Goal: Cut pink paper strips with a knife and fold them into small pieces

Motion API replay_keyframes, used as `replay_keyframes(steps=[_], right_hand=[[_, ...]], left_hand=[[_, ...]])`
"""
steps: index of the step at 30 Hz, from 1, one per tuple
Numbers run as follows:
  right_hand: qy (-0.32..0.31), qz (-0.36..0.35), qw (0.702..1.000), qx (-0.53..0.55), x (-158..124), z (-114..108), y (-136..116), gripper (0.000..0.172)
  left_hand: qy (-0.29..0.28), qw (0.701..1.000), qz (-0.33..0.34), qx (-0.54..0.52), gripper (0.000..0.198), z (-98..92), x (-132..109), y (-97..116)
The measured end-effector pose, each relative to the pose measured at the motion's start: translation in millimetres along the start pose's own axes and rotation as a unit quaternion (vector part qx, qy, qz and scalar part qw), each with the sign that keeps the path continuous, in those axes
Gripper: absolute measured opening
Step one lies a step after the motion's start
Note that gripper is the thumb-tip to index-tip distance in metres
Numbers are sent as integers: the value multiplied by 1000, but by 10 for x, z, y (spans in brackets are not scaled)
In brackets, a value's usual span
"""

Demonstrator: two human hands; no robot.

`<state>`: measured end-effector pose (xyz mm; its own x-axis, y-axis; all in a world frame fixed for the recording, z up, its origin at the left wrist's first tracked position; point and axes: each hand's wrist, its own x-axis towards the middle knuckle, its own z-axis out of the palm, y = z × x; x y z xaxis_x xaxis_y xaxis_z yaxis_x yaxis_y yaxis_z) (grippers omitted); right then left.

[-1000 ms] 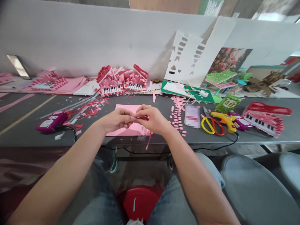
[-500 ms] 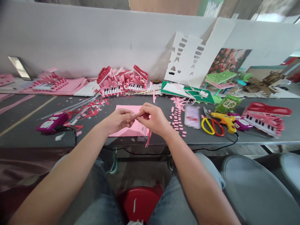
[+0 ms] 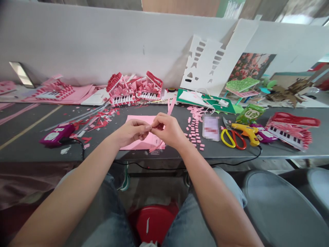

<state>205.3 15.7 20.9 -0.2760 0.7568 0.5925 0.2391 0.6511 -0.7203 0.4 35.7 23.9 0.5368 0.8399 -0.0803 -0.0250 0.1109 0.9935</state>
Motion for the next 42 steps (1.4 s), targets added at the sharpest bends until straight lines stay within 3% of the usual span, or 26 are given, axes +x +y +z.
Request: replay_keyframes(steps=[7, 16, 22, 28, 33, 39, 42], right_hand=[[-126, 4, 992, 23, 16, -135, -12, 18], [-39, -8, 999, 16, -2, -35, 19, 30], [-87, 1, 996, 12, -4, -47, 7, 24], [-41, -6, 999, -11, -13, -23, 14, 30], [-82, -3, 997, -1, -8, -33, 5, 11], [-52, -2, 999, -17, -16, -13, 25, 29], [-68, -2, 998, -8, -18, -22, 14, 22]], left_hand=[[-21, 999, -19, 42, 27, -36, -13, 33], [-13, 999, -8, 38, 33, -15, -7, 40], [-20, 996, -19, 87, 29, -82, -10, 50], [-14, 998, -27, 62, 30, -86, 5, 8], [-12, 997, -17, 80, 30, -87, 14, 19], [-23, 996, -24, 79, 29, -78, 6, 7], [-21, 996, -25, 88, 27, -93, -1, 10]])
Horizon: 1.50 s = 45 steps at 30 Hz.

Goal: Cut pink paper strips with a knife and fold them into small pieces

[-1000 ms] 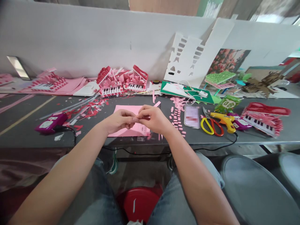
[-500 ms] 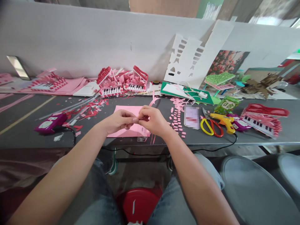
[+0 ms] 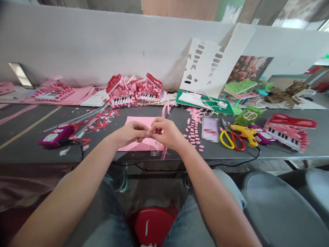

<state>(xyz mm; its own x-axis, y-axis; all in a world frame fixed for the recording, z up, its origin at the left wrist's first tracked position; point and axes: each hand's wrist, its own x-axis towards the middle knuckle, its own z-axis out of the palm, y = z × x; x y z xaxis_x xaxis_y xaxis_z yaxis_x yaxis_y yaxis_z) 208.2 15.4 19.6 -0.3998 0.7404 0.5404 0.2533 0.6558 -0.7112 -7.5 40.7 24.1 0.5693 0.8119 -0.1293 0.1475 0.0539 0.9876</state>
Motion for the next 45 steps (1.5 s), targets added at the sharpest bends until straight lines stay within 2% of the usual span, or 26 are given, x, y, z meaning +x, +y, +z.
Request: replay_keyframes(steps=[2, 4, 8, 12, 14, 18, 20, 25, 30, 33, 36, 41, 45], right_hand=[[-29, -4, 1000, 10, -2, -13, -14, 14], [-40, -5, 999, 9, -5, -17, -22, 13], [4, 0, 1000, -12, -6, 3, -15, 26], [-25, -1, 1000, -2, -1, 2, -14, 12], [-35, -4, 999, 2, -2, 0, -11, 11], [-7, 3, 1000, -6, -2, 14, 6, 25], [-2, 8, 1000, -6, 1, 14, 8, 27], [-46, -6, 999, 11, 1, -16, -5, 8], [-9, -2, 1000, 2, -8, -5, 15, 19], [-35, -3, 999, -2, -17, -14, 30, 10], [-48, -9, 999, -3, -27, -22, 39, 10], [-3, 9, 1000, 3, -18, -2, 28, 29], [-34, 12, 999, 9, -5, -27, 11, 18]], left_hand=[[-7, 1000, -4, 10, 26, -16, -4, 3], [-16, 1000, -10, 15, 26, -27, -4, 5], [-17, 1000, -10, 7, 28, -30, 6, 8], [-11, 1000, -4, 15, 29, -23, 6, 26], [-15, 1000, -4, 22, 29, -15, 2, 35], [-18, 1000, -7, 16, 28, 4, -4, 50], [-15, 1000, -6, 16, 27, 7, -6, 61], [-23, 999, -8, 39, 30, 0, -9, 83], [-26, 999, -4, 32, 30, 9, 2, 88], [-31, 999, -2, 39, 28, 3, 5, 89], [-36, 998, -7, 54, 30, -10, 6, 79], [-21, 999, -12, 32, 30, -18, 10, 63], [-16, 999, -4, 35, 28, -14, 8, 69]])
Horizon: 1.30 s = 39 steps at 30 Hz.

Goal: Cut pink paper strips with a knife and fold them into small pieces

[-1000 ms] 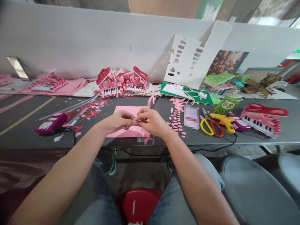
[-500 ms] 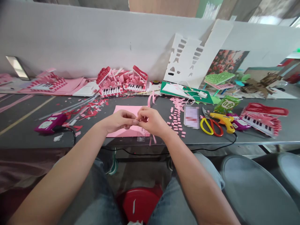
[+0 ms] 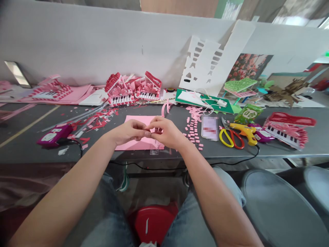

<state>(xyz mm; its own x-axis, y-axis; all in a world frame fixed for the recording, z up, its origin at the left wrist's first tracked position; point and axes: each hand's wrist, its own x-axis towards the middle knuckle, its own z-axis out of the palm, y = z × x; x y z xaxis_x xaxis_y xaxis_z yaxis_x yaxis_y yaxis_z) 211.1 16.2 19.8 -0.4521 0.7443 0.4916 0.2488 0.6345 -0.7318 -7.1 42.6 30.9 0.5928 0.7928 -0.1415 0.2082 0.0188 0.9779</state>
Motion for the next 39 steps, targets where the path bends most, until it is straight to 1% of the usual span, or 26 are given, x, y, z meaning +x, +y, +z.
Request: replay_keyframes(steps=[3, 8, 10, 12, 14, 19, 21, 24, 26, 28, 31, 33, 37, 39], right_hand=[[-11, -15, 1000, -5, -6, -19, -1, 16], [38, -6, 999, -30, -17, 17, -7, 30], [37, -5, 999, -29, -16, 23, -15, 27], [21, -8, 1000, -16, -14, 17, -21, 20], [9, -14, 1000, -3, -13, 9, -23, 17], [31, -14, 999, -22, -12, 28, -20, 28], [29, -18, 999, -23, -11, 33, -18, 25], [4, -37, 999, -19, -14, 29, -7, 11], [1, -46, 999, -20, -16, 30, 2, 9], [15, -40, 999, -23, -17, 41, 3, 12], [38, -27, 998, -34, -12, 59, -11, 24], [40, -29, 998, -36, -11, 56, -21, 27], [-7, -46, 998, -29, -21, 24, -16, 9], [-10, -60, 998, -29, -28, 21, -8, 7]], left_hand=[[-9, 1000, 6, 2, 29, 12, 4, -3], [-10, 1000, 11, -15, 24, 31, 23, -11], [-6, 1000, 13, -19, 23, 32, 24, -1], [0, 1000, 12, -21, 22, 31, 21, 9], [-1, 1000, 12, -15, 22, 30, 18, 10], [-16, 1000, 12, -7, 23, 21, 10, -17], [-10, 1000, 13, -5, 22, 17, 0, -11], [1, 1000, 15, 4, 21, 16, -16, 16], [0, 1000, 17, 9, 21, 21, -19, 27], [-5, 1000, 19, 7, 23, 30, -16, 25], [-6, 1000, 19, 3, 26, 39, -9, 19], [-5, 1000, 19, 7, 26, 38, -14, 29], [-5, 1000, 13, 23, 23, 31, -47, 76], [-6, 1000, 10, 24, 25, 33, -56, 88]])
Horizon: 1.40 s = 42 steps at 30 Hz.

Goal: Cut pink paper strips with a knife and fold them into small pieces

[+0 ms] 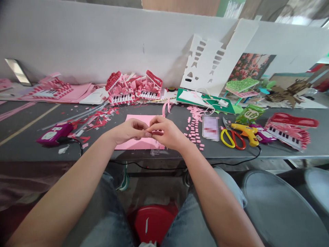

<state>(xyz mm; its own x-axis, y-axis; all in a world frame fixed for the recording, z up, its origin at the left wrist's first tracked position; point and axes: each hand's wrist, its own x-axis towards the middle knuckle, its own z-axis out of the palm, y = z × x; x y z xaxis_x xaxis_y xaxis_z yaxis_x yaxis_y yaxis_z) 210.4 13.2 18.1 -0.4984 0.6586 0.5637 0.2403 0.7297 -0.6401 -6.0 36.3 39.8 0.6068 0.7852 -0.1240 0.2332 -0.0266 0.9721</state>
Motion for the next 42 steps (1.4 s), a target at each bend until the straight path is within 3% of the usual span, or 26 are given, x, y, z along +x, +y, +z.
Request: replay_keyframes(steps=[6, 10, 13, 19, 25, 30, 36, 42], right_hand=[[52, 0, 998, -27, 4, 48, -21, 22], [10, -9, 1000, -18, 2, 14, -19, 6], [-11, -15, 1000, -10, -3, -4, -5, 8], [45, 26, 998, -19, 11, 19, -13, 23], [-3, 15, 1000, 0, 1, -8, -15, 7], [44, 33, 998, -16, 10, 39, -25, 23], [-18, 26, 999, 10, 8, -2, -20, 3], [30, 36, 999, -17, 8, 43, -24, 20]], left_hand=[[-7, 1000, 6, -7, 29, -8, 19, -27], [1, 1000, 4, 11, 26, -37, 13, -32], [-4, 1000, 1, 17, 29, -37, 13, -40], [7, 1000, 4, 9, 27, -20, 21, -23], [-4, 1000, -3, 31, 29, -47, 14, -19], [-15, 1000, -2, 6, 26, -41, 8, -20], [-14, 1000, -9, 19, 27, -48, 14, -43], [-23, 1000, 2, 0, 26, -48, 44, -72]])
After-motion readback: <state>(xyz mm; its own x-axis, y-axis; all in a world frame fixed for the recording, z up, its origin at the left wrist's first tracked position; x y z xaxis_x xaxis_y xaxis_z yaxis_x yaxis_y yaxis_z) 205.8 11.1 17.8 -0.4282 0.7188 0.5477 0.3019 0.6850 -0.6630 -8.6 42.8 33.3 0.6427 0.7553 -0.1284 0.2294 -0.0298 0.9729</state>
